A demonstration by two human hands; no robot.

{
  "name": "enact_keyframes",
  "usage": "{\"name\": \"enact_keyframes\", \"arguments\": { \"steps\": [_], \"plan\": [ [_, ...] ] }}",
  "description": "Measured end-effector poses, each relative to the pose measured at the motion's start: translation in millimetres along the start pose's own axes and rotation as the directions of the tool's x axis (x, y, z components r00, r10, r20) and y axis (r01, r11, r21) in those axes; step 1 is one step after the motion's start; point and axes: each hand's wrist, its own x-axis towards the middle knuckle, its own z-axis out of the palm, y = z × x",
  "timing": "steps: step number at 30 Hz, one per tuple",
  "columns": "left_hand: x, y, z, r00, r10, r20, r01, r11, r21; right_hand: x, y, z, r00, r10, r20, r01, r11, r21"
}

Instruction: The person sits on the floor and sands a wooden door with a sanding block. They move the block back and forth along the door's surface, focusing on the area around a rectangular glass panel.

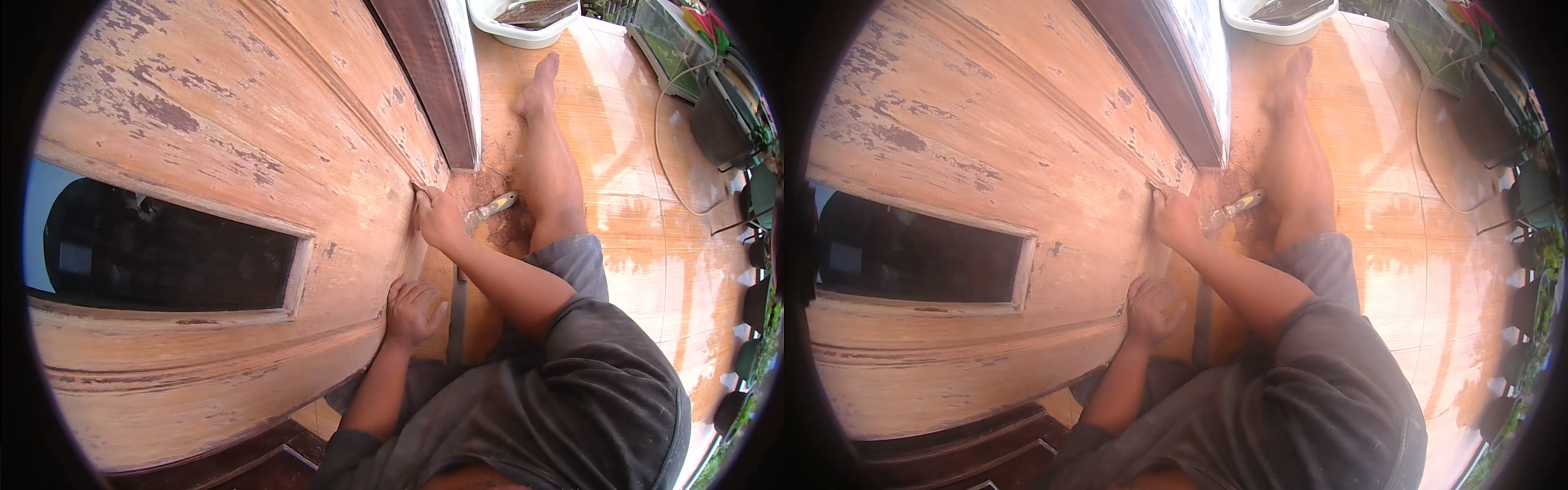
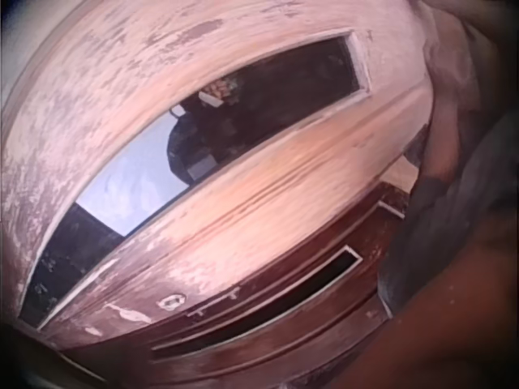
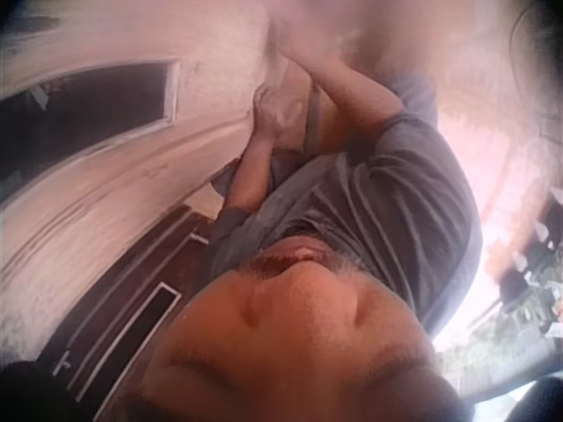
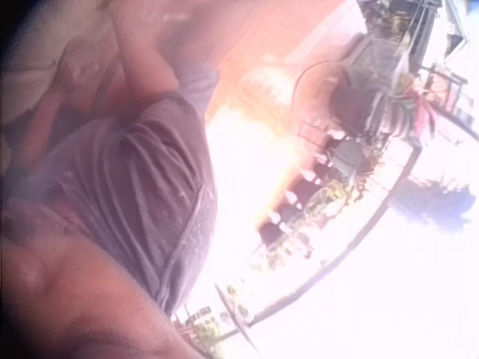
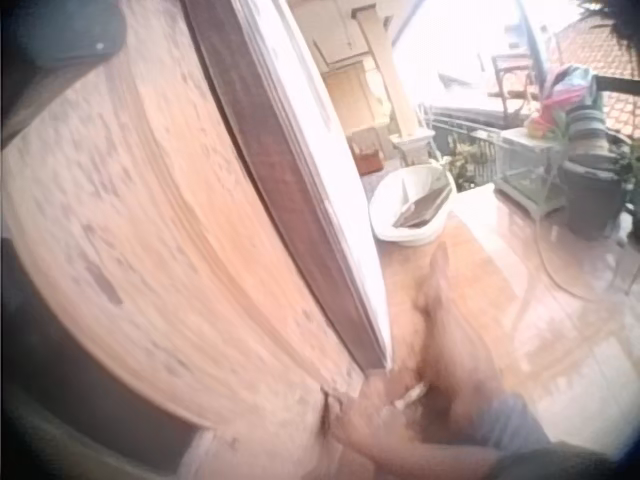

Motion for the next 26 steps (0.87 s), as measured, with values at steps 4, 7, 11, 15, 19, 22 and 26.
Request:
{"name": "enact_keyframes", "arguments": {
  "steps": [4,7,11,15,19,22,26],
  "plan": [
    [2,-2,-1,1.000,-0.005,0.006,0.005,1.000,-0.010,-13,-2,5,0.989,-0.093,-0.117,0.098,0.995,0.037],
    [5,0,-3,0.999,-0.017,0.029,0.018,1.000,-0.022,-8,-7,-2,0.998,-0.022,-0.056,0.023,1.000,0.015],
    [3,-4,3,1.000,0.025,0.004,-0.026,0.999,0.039,-7,-12,-3,0.989,-0.131,-0.072,0.136,0.989,0.066],
    [4,2,-1,1.000,-0.010,0.008,0.010,1.000,0.022,-15,-21,-17,0.998,-0.058,-0.003,0.058,0.998,-0.002],
    [2,1,1,1.000,-0.002,0.005,0.002,0.998,0.055,-6,-30,-19,0.982,-0.188,0.024,0.189,0.980,-0.064],
    [2,-1,3,1.000,0.019,-0.017,-0.018,0.998,0.056,-12,-29,-17,0.980,-0.196,-0.024,0.197,0.979,0.058],
    [2,-3,2,0.998,-0.037,0.048,0.037,0.999,0.005,-5,7,-15,0.993,-0.047,0.108,0.047,0.999,0.006]
  ]
}}
